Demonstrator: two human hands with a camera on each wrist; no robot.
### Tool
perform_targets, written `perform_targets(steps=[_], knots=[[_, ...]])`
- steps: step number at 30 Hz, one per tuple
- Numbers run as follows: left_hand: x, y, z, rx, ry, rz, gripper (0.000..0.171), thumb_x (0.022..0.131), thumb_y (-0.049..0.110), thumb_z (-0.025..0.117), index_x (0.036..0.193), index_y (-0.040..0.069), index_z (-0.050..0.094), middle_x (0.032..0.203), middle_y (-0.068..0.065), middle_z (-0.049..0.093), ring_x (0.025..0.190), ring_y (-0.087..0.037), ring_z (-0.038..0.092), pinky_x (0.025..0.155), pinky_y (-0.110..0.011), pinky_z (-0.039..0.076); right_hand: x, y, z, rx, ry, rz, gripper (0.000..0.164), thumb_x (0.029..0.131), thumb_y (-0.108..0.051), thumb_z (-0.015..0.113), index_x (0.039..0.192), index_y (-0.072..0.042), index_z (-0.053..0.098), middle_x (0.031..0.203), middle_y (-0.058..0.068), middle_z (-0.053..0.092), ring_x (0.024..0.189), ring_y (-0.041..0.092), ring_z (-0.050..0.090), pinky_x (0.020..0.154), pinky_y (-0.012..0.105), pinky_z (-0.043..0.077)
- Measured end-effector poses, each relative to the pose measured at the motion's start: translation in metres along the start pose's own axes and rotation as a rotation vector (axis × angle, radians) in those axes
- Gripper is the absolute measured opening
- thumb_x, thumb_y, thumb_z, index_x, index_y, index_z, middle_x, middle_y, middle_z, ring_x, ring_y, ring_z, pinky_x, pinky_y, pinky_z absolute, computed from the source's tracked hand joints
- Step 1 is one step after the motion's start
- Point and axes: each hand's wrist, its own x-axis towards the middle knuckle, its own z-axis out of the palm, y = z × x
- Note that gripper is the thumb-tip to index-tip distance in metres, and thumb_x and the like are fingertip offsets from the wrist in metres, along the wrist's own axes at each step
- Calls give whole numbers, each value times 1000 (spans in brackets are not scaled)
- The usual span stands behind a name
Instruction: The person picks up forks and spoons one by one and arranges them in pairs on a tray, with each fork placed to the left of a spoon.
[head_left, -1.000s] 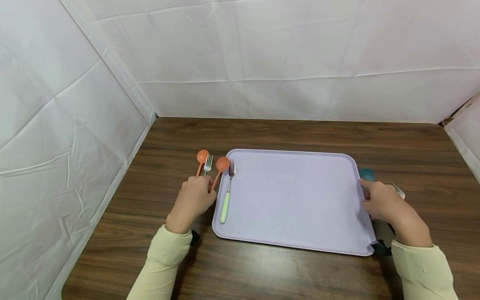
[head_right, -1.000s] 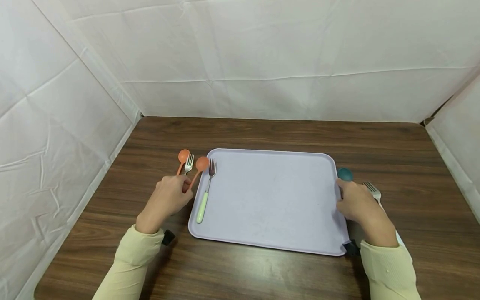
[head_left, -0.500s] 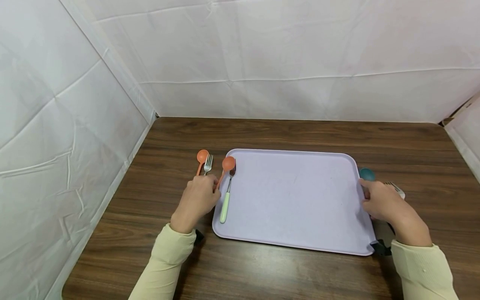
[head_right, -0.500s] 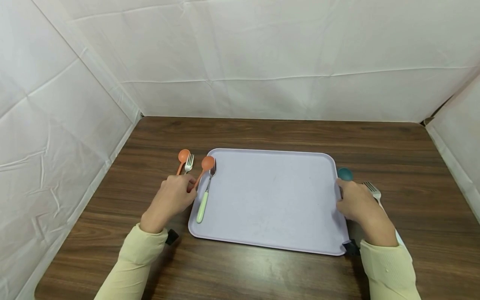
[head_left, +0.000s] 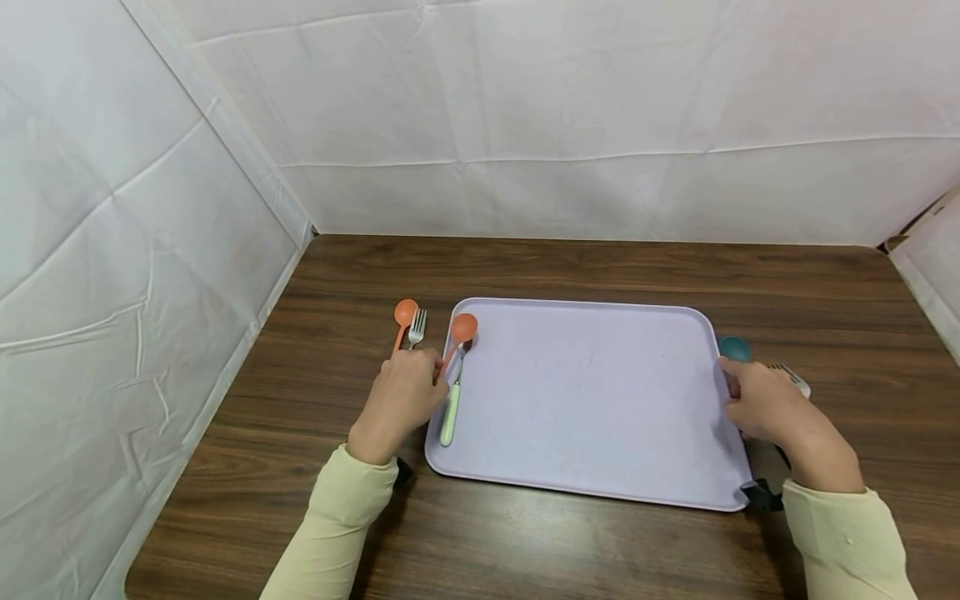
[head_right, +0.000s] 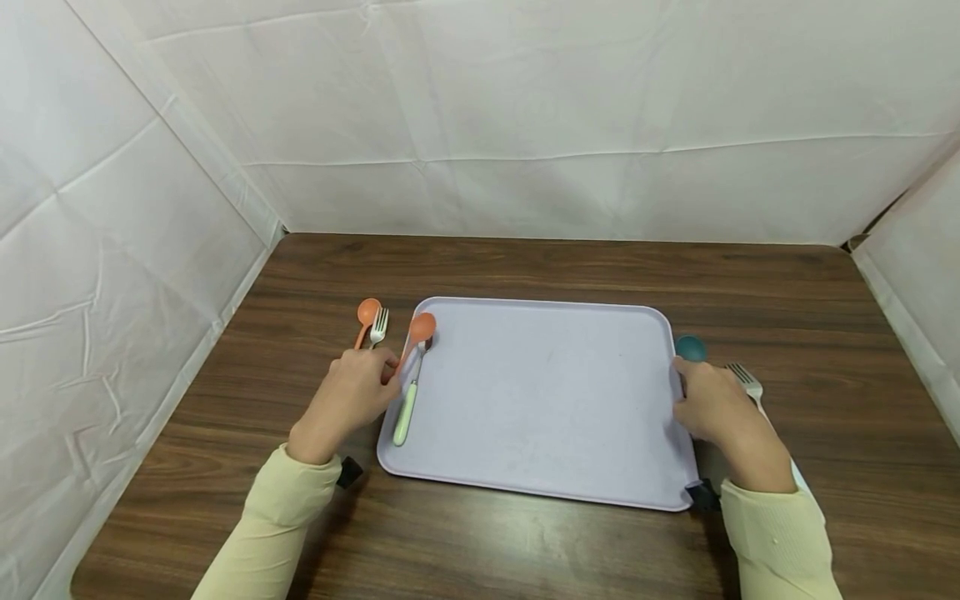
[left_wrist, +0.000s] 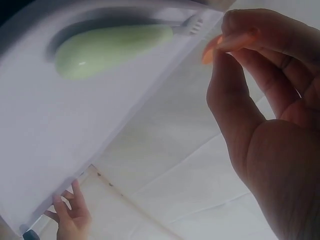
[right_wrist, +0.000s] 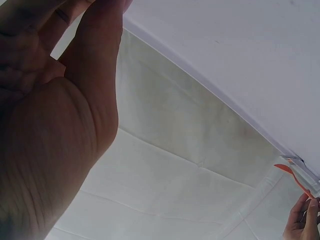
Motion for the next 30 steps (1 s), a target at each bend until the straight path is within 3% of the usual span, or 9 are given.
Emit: perform_targets(steps=[14,23,30], knots=[[4,9,7,95,-11,65,5,73,9,66,68,12,67,58,1,53,50,-18,50,46,-36,42,-1,1,0,7,-5,1,64,80,2,57,134,18,28,78,16,50,55,17,54,49,32,47],[6,14,13,149,9,104,14,70,6,67,59,12,59,54,-3,50,51,-23,53,46,-39,42,-1,-1,0,6,4,-6,63,80,2,56,134,19,28,76,14,49,54,16,53,48,31,46],[8,21,15,167,-13,105,24,69,5,65,53,13,49,51,-2,46,45,-18,47,40,-35,39,0,0,1,7,2,1,64,80,2,57,133,19,28,77,15,49,54,16,53,48,32,46]])
